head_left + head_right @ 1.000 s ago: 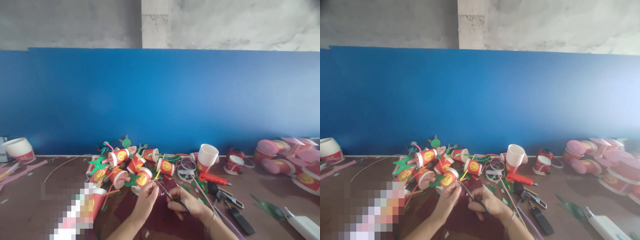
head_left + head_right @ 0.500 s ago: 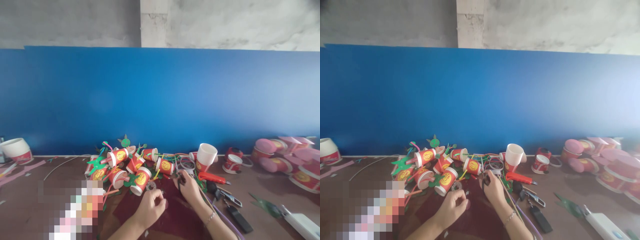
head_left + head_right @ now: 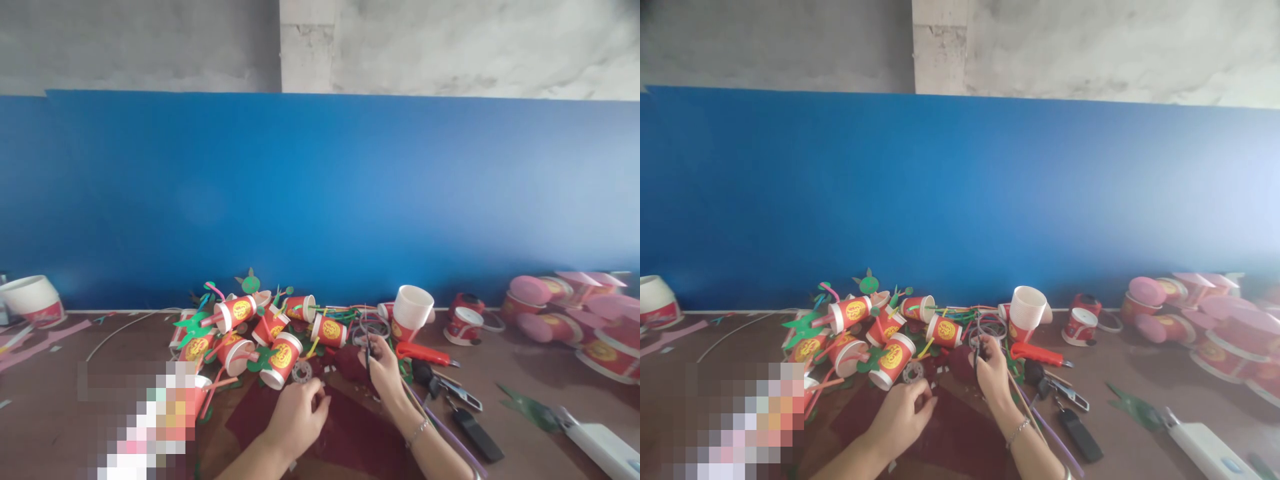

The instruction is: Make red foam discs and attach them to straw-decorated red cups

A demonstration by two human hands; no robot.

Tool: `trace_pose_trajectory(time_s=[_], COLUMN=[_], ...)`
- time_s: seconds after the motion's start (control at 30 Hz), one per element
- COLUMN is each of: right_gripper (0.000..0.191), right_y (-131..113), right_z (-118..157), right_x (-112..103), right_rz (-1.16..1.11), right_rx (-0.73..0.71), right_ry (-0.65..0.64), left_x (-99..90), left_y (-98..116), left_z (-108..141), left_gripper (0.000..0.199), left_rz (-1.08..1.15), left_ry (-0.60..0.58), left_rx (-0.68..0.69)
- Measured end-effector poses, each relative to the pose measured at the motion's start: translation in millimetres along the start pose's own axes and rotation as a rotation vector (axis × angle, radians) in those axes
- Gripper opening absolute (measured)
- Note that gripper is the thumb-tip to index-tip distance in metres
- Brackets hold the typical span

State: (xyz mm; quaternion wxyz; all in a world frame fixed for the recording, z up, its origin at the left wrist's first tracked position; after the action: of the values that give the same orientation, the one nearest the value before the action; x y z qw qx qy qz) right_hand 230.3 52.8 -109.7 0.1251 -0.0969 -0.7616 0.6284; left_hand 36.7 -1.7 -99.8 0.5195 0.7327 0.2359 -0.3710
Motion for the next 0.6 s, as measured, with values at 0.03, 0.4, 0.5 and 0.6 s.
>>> trace_pose_trajectory(time_s=[0.03,0.4,0.5,0.6], right_gripper=[0.029,0.038,0.037,0.038], right_y=[-1.2,-17.6,-22.0,-22.2], right_z=[0.3,20.7,26.9,30.5], right_x=[-1.4,20.1,28.5,32.7], right_rz=[-0.078,-0.485,-0.44,-0.39], right_rx=[0.038,0.196,0.165,0.148], right_ry=[0.04,-0.228,-0.345,-0.419], left_x=[0.1,0.5,2.4,2.6], left_y=[-0.4,-0.4,-2.7,-8.8], left_z=[-0.1,-0.1,-2.7,-6.2], left_gripper=[0.018,0.023,0.021,0.022], left_rz=[-0.008,0.393,0.625,0.752], left_ry=[0.002,0.121,0.116,0.175], left_rx=[-0.01,-0.022,-0.057,-0.089])
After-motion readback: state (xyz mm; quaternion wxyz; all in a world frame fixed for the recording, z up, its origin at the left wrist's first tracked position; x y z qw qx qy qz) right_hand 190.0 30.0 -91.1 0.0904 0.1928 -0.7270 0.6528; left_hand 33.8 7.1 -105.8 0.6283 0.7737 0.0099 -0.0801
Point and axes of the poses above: each hand's wrist, its own z-axis away from the middle knuckle, its own x-axis out of the palm, y = z × x, the point moved 4 cm from there along -z, towards the middle knuckle, and after that the axes turned 8 degrees about -z, right-handed, at the moved point
